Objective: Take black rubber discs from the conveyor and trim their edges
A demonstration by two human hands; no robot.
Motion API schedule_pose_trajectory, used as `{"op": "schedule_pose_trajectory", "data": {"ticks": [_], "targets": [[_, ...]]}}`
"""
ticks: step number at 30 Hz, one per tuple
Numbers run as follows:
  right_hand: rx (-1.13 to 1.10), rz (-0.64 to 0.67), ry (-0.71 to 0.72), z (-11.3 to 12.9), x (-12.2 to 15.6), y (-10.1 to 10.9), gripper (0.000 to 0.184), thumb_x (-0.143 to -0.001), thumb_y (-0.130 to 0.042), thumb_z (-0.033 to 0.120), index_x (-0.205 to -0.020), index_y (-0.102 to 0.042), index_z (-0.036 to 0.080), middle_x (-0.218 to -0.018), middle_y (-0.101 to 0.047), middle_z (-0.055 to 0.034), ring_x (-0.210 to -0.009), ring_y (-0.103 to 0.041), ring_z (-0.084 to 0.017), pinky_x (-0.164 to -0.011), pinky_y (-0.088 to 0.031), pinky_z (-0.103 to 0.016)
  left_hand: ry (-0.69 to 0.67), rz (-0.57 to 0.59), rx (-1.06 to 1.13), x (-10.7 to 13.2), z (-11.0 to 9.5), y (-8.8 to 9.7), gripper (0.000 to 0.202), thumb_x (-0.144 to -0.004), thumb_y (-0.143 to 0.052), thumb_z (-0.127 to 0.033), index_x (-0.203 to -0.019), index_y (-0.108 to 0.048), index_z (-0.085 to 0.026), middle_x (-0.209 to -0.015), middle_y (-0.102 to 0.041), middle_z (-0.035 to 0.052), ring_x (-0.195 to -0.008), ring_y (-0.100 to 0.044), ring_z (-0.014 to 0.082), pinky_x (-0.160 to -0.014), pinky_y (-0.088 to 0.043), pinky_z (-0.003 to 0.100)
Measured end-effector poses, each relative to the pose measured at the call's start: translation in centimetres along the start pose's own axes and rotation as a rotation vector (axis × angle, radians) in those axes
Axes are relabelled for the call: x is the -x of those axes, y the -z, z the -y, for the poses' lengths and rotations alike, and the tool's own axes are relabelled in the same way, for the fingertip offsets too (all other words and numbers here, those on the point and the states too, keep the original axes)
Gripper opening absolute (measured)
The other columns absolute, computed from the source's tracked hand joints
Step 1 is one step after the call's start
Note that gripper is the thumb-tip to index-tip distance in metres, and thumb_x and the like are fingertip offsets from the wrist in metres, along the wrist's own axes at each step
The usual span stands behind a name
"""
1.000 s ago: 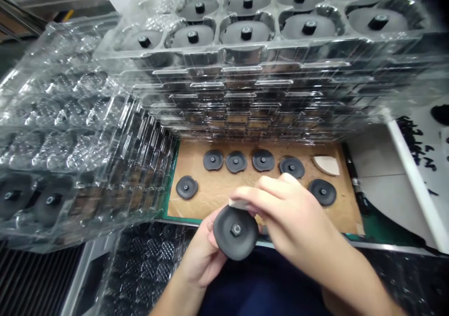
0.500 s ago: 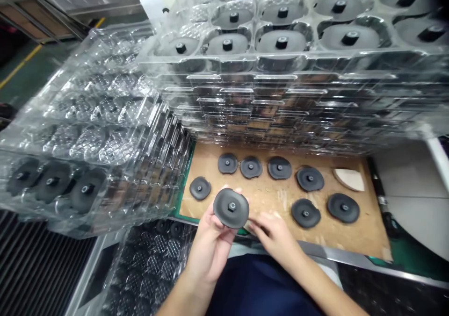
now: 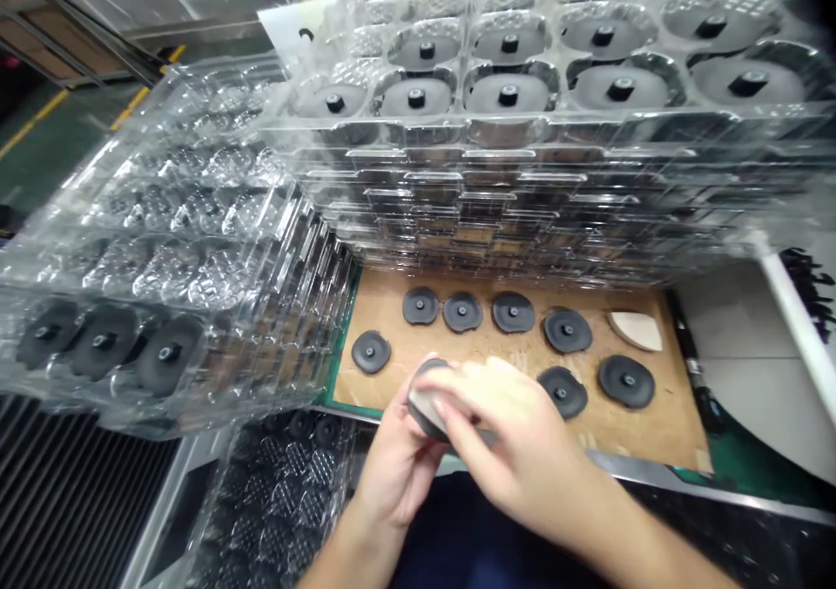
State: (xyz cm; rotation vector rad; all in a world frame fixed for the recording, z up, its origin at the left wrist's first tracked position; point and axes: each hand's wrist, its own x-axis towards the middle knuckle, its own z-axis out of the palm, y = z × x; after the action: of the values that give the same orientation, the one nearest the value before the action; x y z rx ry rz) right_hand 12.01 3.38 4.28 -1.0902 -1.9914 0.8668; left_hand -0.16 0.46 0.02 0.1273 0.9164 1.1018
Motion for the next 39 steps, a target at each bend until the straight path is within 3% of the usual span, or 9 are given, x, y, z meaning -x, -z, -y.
{"op": "schedule_pose_trajectory", "data": {"ticks": [3,6,10,13,18,23,30,35,39], "targets": [[0.055,-0.107,0.071,0.4,-0.1,0.2,0.024,-0.089,-0.043,0.012,-0.105,-0.061,0.010,-0.089,-0.069,-0.0085,-0.076,-0.060,-0.018,-0.070,-0.043,-0.032,0.000,0.048,0.001,-0.2,-0.6,-0.5,0.034,-0.064,-0.079,-0.023,-0.096,-0.071,-0.021,-0.094,-0.073,0.0025,-0.087,-0.067,0.0145,-0.080,-0.052,0.020],[-0.026,0.046,0.103,0.3,1.2,1.8,0.023,-0.087,-0.047,0.011,-0.102,-0.063,0.017,-0.075,-0.067,-0.0008,-0.064,-0.056,-0.013,-0.062,-0.042,-0.026,0.021,0.095,0.017,-0.3,-1.3,-0.4,0.049,-0.058,-0.081,-0.013,-0.104,-0.068,-0.024,-0.103,-0.072,0.0012,-0.091,-0.068,0.0169,-0.083,-0.053,0.022],[-0.041,-0.040,-0.171,-3.2,3.7,3.3,0.021,-0.089,-0.050,0.020,-0.105,-0.063,0.026,-0.087,-0.070,0.0012,-0.073,-0.062,-0.012,-0.066,-0.046,-0.022,0.061,0.146,0.104,-0.1,-1.7,0.0,0.043,-0.065,-0.077,-0.015,-0.105,-0.068,-0.026,-0.105,-0.073,0.0006,-0.092,-0.069,0.0182,-0.082,-0.055,0.025],[-0.056,-0.099,-0.385,-7.4,4.7,1.4,0.021,-0.089,-0.051,0.028,-0.103,-0.066,0.026,-0.102,-0.069,-0.0020,-0.091,-0.064,-0.017,-0.076,-0.050,-0.025,0.050,0.203,0.161,0.3,-1.5,-0.3,0.045,-0.064,-0.079,-0.023,-0.107,-0.068,-0.028,-0.109,-0.072,-0.0001,-0.097,-0.068,0.0213,-0.087,-0.053,0.028],[-0.042,-0.071,-0.411,-11.0,4.8,-3.7,0.028,-0.083,-0.052,0.031,-0.103,-0.069,0.023,-0.102,-0.063,-0.0082,-0.088,-0.063,-0.023,-0.076,-0.053,-0.038,0.071,0.364,0.210,0.9,-1.4,-0.8,0.043,-0.072,-0.065,-0.048,-0.111,-0.066,-0.030,-0.112,-0.071,0.0010,-0.107,-0.063,0.0266,-0.091,-0.052,0.036],[-0.083,-0.143,-0.401,-9.6,5.5,-3.6,0.031,-0.087,-0.047,0.031,-0.111,-0.065,0.022,-0.115,-0.057,-0.0114,-0.081,-0.061,-0.019,-0.070,-0.053,-0.033,-0.064,0.419,0.043,1.3,-1.1,-0.6,0.047,-0.083,-0.050,-0.051,-0.129,-0.049,-0.037,-0.114,-0.068,0.0006,-0.095,-0.068,0.0231,-0.080,-0.056,0.033],[-0.150,-0.207,-0.391,-7.2,7.8,-0.2,0.023,-0.086,-0.053,0.026,-0.106,-0.064,0.019,-0.085,-0.066,-0.0045,-0.063,-0.058,-0.013,-0.058,-0.051,-0.026,-0.771,0.340,-1.151,1.7,-0.8,-0.9,0.116,-0.070,-0.071,-0.006,-0.140,0.013,-0.045,-0.123,-0.054,0.0052,-0.117,-0.051,0.0222,-0.105,-0.035,0.042],[-0.252,-0.363,-0.274,-3.9,8.7,2.3,0.021,-0.086,-0.057,0.019,-0.104,-0.063,0.026,-0.088,-0.065,-0.0032,-0.079,-0.061,-0.016,-0.067,-0.051,-0.026,-0.809,0.403,-1.231,1.7,-0.6,-1.1,0.119,-0.067,-0.074,-0.007,-0.143,0.012,-0.038,-0.124,-0.055,0.0095,-0.112,-0.055,0.0234,-0.102,-0.037,0.041],[-0.370,-0.152,-0.247,-1.7,7.6,4.1,0.022,-0.085,-0.060,0.017,-0.103,-0.066,0.027,-0.083,-0.067,-0.0015,-0.070,-0.061,-0.013,-0.062,-0.051,-0.024,-0.738,0.417,-1.153,2.1,-0.4,-0.9,0.116,-0.065,-0.076,-0.009,-0.146,0.005,-0.030,-0.121,-0.058,0.0112,-0.114,-0.054,0.0262,-0.103,-0.037,0.041]]}}
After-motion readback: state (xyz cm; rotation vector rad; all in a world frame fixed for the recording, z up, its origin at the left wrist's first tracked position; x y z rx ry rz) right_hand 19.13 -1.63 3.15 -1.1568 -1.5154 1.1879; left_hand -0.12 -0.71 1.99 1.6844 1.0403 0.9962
